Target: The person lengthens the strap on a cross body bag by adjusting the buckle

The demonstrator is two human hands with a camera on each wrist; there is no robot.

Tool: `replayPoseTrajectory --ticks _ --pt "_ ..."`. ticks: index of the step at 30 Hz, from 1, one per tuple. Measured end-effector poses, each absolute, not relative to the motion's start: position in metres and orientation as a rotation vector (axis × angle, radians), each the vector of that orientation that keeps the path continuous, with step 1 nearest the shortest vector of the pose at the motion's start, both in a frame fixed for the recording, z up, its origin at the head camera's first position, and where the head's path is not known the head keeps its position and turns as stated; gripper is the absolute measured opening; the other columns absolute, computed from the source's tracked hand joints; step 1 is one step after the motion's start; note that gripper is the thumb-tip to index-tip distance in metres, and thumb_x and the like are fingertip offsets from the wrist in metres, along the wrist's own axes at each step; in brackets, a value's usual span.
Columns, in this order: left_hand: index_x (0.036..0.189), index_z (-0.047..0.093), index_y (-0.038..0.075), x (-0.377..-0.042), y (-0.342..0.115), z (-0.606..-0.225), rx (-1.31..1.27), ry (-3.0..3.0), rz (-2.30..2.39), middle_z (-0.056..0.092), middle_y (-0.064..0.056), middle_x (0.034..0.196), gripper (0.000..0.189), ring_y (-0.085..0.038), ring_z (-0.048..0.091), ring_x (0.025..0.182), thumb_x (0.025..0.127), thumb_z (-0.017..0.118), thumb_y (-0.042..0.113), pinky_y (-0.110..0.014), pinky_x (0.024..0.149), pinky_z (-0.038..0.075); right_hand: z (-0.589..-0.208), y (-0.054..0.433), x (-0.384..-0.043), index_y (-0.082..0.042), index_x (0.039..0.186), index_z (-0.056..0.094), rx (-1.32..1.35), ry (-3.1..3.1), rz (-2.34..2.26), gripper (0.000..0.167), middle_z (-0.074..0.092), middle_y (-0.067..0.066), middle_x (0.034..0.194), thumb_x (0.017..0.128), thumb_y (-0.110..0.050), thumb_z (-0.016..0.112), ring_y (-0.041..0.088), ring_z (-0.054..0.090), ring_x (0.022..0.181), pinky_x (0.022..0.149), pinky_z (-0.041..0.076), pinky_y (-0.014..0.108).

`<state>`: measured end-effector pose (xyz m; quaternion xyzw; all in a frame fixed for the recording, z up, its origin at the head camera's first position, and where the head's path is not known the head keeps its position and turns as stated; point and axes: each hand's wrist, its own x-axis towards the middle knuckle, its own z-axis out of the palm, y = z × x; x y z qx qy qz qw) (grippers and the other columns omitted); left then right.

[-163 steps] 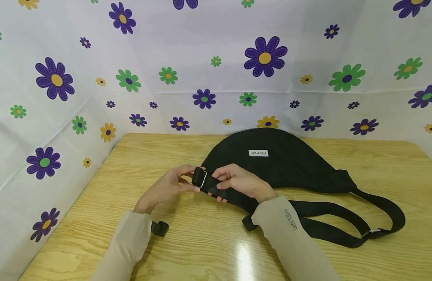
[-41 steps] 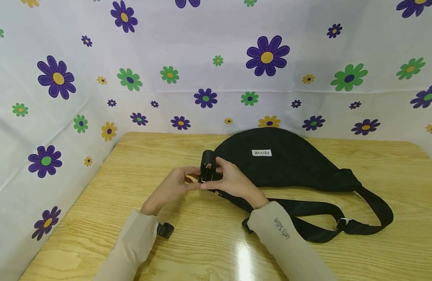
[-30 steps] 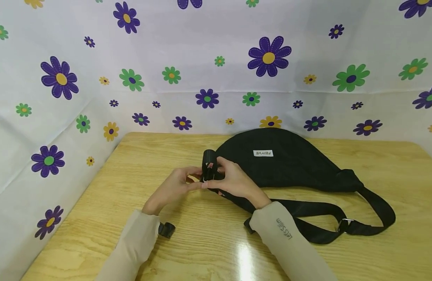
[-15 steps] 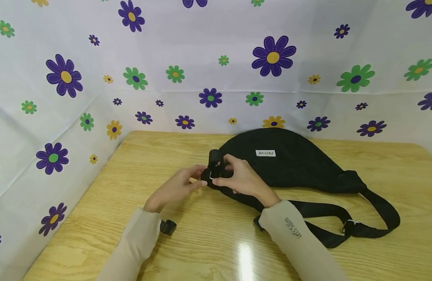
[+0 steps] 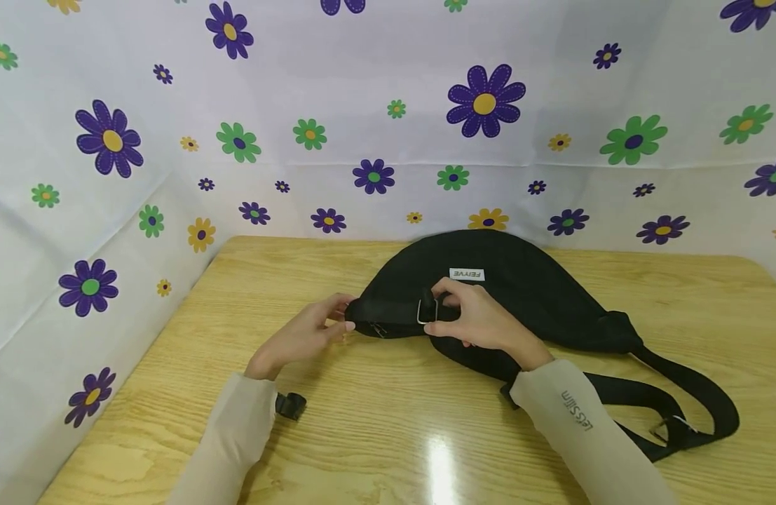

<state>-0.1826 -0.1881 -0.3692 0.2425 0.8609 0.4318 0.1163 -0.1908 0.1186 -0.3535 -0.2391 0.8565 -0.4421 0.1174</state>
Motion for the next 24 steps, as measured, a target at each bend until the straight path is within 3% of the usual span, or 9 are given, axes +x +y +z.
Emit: replayPoseTrajectory --ticks 13,19,24 --pt "0.142 0.04 -0.007 -0.186 -0.197 -0.374 0.719 2.437 1.302 0.056 -0.026 0.128 0.036 -0.04 0.06 0.112 0.107 0.046 0.001 -0.041 0.086 0.057 -0.352 0.154 -0.189 -0.003 0.116 0.054 -0.75 2.457 -1.276 0.038 0.061 0.001 0.073 0.087 -0.011 0.076 0.013 0.039 0.042 0.04 0.035 0.026" --pt "0.146 0.037 -0.005 -0.186 -0.197 -0.373 0.687 2.411 1.307 0.054 -0.028 0.129 0.04 -0.038 0.063 0.109 0.108 0.045 0.003 -0.039 0.086 0.057 -0.354 0.158 -0.189 -0.005 0.117 0.055 -0.769 2.496 -1.259 0.041 0.068 0.002 0.082 0.084 -0.013 0.078 0.014 0.041 0.043 0.042 0.037 0.028" --pt "0.146 0.037 -0.005 -0.186 -0.199 -0.373 0.663 2.44 1.306 0.055 -0.027 0.128 0.04 -0.035 0.064 0.104 0.107 0.045 0.001 -0.04 0.086 0.056 -0.359 0.154 -0.189 -0.005 0.115 0.055 -0.775 2.491 -1.281 0.039 0.066 0.001 0.077 0.084 -0.013 0.078 0.014 0.042 0.043 0.042 0.038 0.028"
